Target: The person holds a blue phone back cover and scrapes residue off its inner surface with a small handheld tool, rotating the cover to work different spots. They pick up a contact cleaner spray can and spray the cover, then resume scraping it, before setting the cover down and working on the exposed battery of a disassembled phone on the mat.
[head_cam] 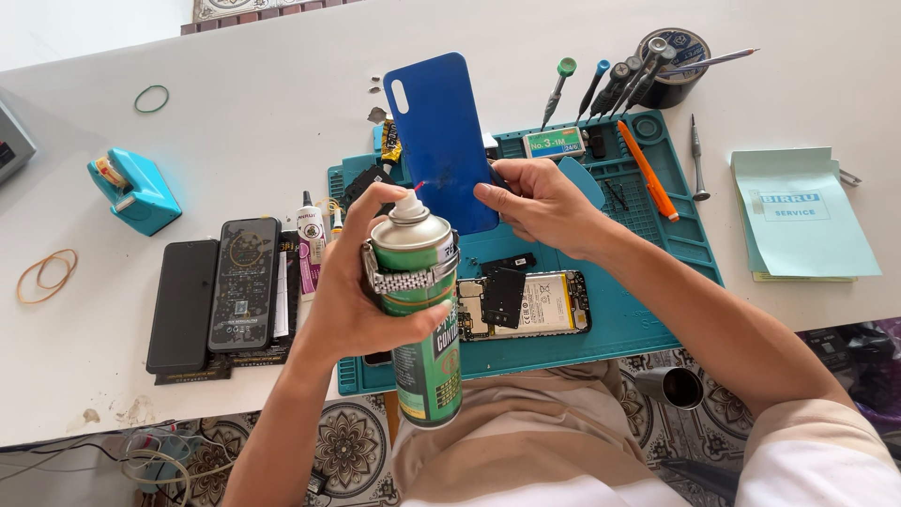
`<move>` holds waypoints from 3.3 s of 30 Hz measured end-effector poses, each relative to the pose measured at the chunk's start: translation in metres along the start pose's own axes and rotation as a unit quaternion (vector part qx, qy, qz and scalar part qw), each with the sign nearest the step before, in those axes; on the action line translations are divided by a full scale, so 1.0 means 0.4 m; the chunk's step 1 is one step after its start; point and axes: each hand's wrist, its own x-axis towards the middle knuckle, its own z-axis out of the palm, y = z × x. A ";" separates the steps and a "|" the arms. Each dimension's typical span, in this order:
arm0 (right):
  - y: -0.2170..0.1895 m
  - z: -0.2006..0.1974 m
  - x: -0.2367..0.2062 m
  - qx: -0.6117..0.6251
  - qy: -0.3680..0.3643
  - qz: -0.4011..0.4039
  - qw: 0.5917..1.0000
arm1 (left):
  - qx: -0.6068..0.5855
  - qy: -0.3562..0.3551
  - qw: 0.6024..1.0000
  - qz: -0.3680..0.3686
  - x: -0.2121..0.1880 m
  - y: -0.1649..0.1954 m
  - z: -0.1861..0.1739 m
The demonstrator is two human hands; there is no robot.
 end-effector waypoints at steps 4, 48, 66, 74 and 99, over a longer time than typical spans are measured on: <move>0.000 0.002 0.000 -0.004 -0.008 -0.012 1.000 | 0.060 0.011 0.996 0.060 0.013 -0.007 -0.030; -0.015 0.028 0.008 0.032 0.008 -0.014 0.999 | 0.441 0.342 0.790 0.255 0.151 -0.048 -0.339; -0.004 0.049 0.007 0.106 -0.003 -0.011 0.994 | 0.326 0.379 0.853 0.147 0.137 -0.056 -0.357; -0.002 0.043 0.012 0.045 0.002 -0.040 0.998 | 0.304 0.323 0.868 0.224 0.126 -0.112 -0.213; -0.003 0.038 0.005 -0.145 -0.195 0.028 0.970 | -0.289 -0.011 0.957 0.038 0.071 -0.237 -0.034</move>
